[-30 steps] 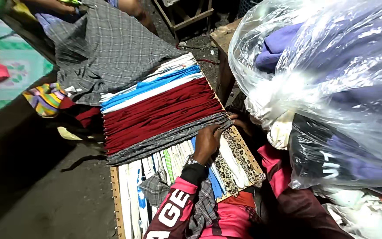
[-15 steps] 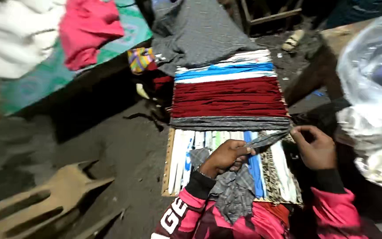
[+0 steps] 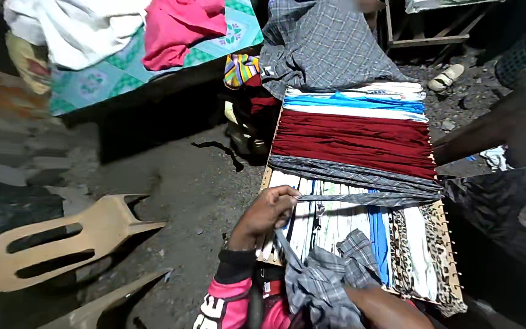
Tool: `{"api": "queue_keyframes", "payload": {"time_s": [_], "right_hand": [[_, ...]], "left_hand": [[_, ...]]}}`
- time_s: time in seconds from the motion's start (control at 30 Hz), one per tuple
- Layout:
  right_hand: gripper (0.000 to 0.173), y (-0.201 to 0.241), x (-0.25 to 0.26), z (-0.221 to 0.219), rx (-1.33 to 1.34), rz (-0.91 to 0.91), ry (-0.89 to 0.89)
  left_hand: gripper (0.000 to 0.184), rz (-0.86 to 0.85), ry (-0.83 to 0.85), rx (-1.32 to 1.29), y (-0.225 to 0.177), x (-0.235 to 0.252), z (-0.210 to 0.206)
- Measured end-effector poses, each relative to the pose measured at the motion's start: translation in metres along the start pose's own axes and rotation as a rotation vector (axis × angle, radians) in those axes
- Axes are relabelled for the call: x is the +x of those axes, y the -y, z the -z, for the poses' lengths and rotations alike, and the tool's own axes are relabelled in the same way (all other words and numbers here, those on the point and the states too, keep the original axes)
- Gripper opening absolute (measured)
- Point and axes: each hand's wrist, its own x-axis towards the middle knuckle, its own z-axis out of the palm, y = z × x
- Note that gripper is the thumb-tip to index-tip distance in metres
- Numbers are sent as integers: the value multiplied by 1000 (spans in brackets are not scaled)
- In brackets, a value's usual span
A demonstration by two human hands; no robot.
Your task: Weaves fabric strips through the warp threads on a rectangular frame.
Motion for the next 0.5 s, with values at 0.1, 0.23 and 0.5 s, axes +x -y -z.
{"api": "queue_keyframes", "payload": {"time_s": [0.1, 0.23, 0.5], "right_hand": [[40, -4, -29, 8, 27, -60, 33], [52, -28, -22, 43, -353, -275, -263], [19, -22, 172, 122, -483, 54, -566]], "left_hand": [[17, 51, -274, 215, 7, 5, 35], [17, 50, -392, 555, 14, 5, 54], [22, 216, -371, 969, 15, 21, 41]]}}
